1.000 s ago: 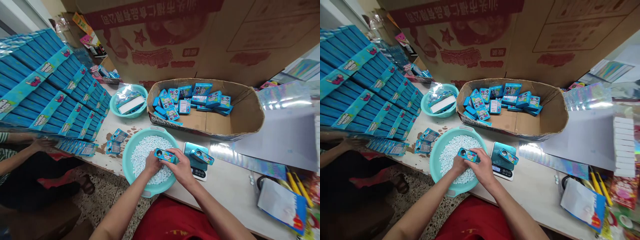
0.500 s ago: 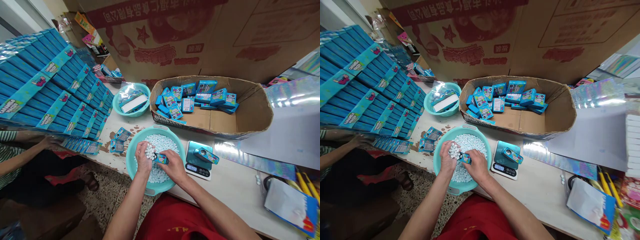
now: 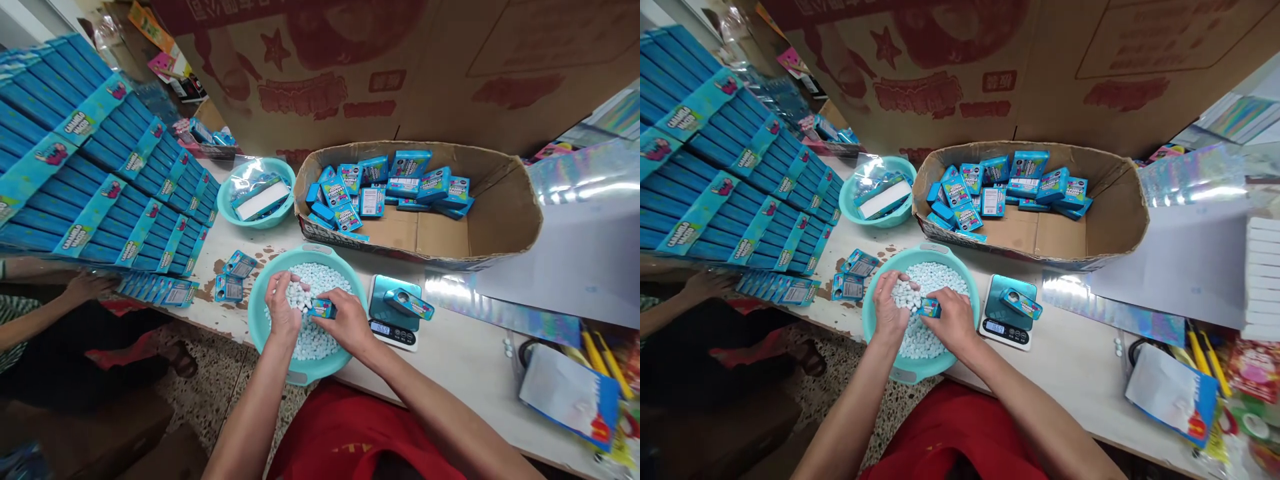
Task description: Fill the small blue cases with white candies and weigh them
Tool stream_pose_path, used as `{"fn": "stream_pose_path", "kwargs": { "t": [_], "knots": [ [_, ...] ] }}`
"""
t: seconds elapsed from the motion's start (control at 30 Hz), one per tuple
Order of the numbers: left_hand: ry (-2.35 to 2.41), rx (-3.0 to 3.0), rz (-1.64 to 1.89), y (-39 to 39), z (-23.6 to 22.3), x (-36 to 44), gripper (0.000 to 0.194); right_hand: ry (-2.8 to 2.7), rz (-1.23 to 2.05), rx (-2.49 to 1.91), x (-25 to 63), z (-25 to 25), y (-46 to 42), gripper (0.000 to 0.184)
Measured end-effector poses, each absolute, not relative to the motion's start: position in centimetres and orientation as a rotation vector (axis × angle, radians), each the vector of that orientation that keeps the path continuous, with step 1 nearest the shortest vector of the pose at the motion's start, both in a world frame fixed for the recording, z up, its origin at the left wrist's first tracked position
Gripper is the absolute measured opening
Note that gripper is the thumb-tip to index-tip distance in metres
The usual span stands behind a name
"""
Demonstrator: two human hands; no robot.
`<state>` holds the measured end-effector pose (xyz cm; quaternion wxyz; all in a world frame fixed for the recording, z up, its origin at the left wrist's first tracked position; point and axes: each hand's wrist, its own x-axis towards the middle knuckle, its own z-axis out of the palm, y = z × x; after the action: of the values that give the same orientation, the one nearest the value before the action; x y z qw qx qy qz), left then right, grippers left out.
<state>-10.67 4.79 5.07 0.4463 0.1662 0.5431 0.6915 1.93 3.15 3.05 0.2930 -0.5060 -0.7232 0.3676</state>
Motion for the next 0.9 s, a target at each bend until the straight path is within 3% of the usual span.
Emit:
{"fn": "stream_pose_path", "kwargs": {
  "t": [0.9],
  "knots": [
    [1.441,0.679,1.788,5.5,4.5,-10.3,0.027,-1.831,0.967,-1.406,0.1,2.7,2.9,0.032]
  ]
}}
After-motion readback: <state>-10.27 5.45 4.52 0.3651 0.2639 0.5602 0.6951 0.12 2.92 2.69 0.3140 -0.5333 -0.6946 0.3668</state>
